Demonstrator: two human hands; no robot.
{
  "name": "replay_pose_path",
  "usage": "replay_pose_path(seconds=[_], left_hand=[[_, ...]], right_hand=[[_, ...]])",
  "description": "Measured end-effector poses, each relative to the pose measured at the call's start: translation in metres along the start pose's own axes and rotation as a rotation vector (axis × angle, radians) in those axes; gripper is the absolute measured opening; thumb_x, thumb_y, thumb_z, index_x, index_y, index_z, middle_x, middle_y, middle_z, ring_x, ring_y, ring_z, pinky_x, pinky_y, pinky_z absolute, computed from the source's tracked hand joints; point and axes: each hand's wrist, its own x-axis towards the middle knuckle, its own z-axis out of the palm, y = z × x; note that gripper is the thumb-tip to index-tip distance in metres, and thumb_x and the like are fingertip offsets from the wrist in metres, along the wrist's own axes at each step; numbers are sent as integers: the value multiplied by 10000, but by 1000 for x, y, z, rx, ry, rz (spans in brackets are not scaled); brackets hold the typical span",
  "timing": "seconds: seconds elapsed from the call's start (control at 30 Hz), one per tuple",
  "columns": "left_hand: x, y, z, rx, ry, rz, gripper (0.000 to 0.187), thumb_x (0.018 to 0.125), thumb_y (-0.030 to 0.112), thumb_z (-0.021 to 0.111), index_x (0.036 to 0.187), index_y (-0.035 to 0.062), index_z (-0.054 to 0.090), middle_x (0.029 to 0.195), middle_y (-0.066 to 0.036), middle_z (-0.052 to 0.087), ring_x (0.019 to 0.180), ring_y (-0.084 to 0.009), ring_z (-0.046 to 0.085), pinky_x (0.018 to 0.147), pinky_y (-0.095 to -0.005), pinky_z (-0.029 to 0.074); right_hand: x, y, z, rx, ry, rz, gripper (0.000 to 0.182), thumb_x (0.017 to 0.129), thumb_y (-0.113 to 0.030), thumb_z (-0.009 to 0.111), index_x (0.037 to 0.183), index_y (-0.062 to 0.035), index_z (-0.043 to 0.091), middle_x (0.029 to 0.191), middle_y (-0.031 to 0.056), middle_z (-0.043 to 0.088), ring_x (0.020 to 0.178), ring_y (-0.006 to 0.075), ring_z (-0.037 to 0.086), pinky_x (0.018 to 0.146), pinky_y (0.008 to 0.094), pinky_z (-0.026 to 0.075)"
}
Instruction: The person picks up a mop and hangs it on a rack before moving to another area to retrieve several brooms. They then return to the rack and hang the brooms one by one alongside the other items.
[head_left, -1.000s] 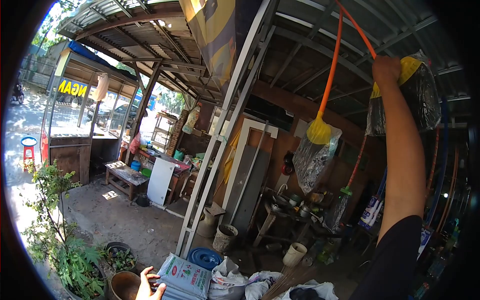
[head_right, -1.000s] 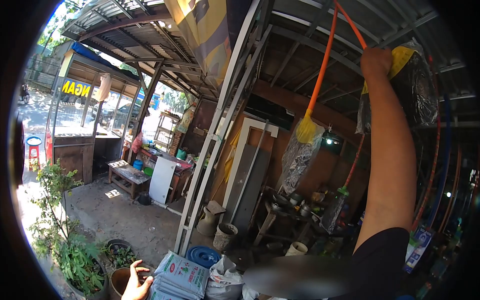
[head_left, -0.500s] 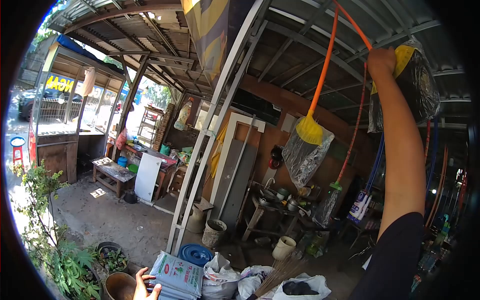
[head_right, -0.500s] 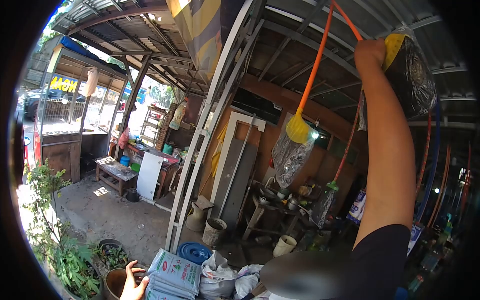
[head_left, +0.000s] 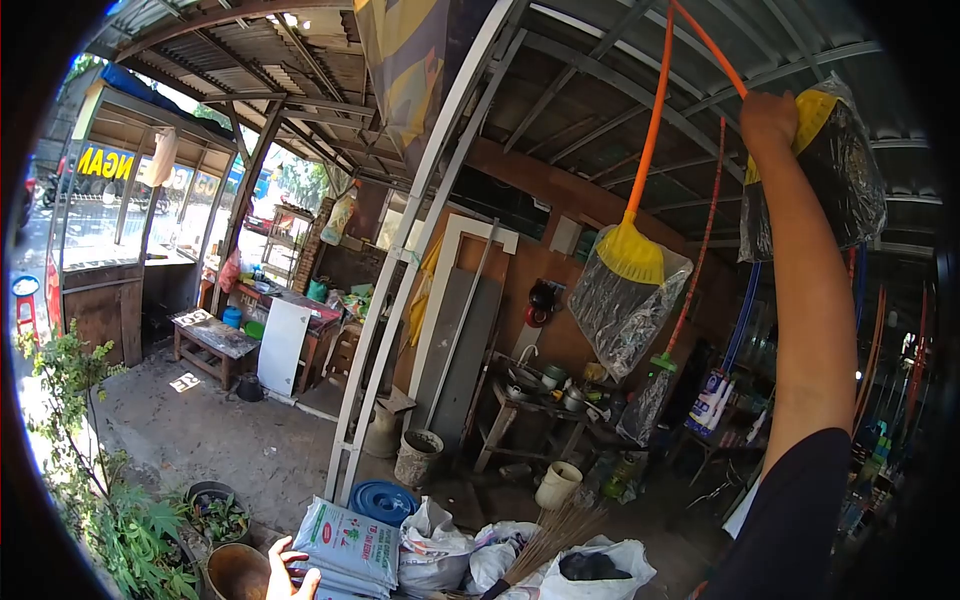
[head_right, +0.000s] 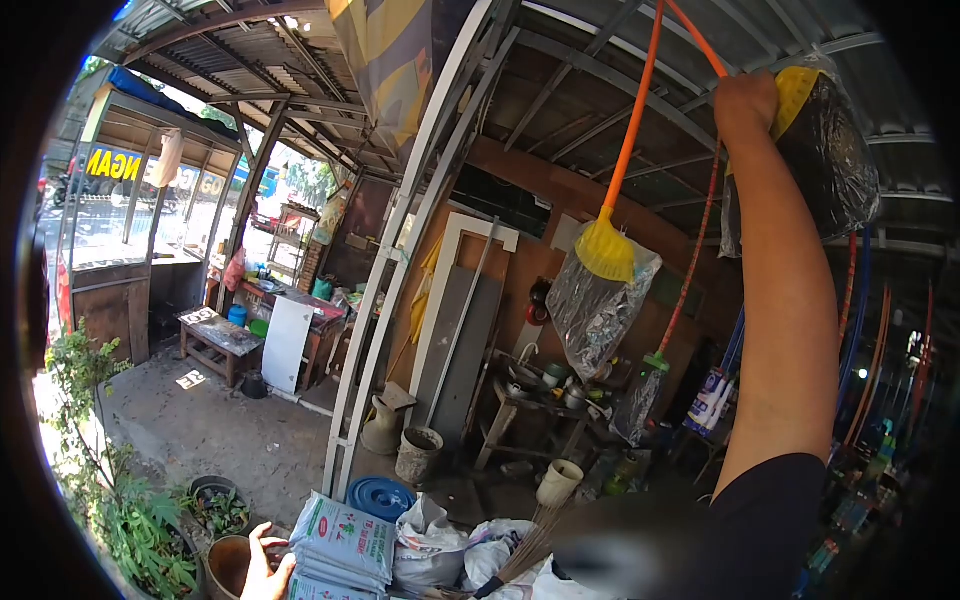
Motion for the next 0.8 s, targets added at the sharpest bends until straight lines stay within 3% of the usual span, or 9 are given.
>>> replay_pose_path(seconds=[0.37, 0.63, 0.8], left_hand=[[-2, -13, 3, -17, -16, 29, 584, 861, 111, 601, 1353, 82, 285, 1107, -131, 519, 944, -194, 511, 852, -307, 432], [-6, -22, 12, -69, -55, -22, 589, 858, 115, 608, 1352, 106, 289, 1117, -121, 519, 924, -177, 515, 809, -297, 447], [-12, -16, 13, -34, -123, -41, 593, 869, 107, 594, 1359, 121, 261, 1141, -114, 513, 946, -173, 515, 795, -293, 456]], right_hand=[[-21, 5, 17, -20, 23, 14, 153, 843, -166, 538, 876, -141, 685, 872, 57, 685, 882, 196, 644, 801, 327, 365], [-47, 23, 27, 16, -24, 16, 184, 846, -146, 517, 970, -128, 652, 893, 61, 678, 873, 206, 641, 923, 360, 361], [-72, 35, 29, 73, -75, 15, 201, 848, -132, 498, 970, -124, 658, 894, 68, 682, 874, 213, 643, 930, 367, 362]])
